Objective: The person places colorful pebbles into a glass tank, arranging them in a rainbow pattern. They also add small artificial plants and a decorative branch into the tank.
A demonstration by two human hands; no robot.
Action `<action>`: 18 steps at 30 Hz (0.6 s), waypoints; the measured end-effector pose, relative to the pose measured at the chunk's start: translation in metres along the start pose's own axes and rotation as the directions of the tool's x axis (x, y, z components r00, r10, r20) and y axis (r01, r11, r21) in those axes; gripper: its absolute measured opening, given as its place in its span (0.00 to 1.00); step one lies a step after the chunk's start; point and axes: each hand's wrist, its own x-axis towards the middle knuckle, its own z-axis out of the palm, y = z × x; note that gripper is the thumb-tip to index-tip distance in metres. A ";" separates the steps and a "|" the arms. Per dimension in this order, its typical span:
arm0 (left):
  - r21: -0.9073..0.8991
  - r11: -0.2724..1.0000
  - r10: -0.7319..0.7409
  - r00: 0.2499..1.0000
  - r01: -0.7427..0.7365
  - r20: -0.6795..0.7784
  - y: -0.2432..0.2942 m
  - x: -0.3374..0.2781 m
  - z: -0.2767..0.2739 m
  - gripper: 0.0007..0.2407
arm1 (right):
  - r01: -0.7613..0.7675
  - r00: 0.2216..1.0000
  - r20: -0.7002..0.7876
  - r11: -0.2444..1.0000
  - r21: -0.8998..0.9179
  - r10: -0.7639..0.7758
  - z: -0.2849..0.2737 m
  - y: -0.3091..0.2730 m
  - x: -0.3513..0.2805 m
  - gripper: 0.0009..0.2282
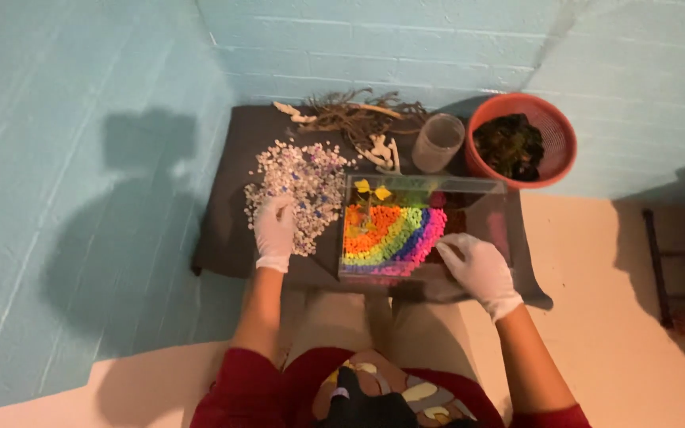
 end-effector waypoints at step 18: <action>0.783 0.487 -0.088 0.870 -0.388 0.486 -0.107 0.121 0.160 0.07 | 0.029 0.967 -0.250 0.998 -0.060 -0.043 0.009 -0.005 0.011 0.08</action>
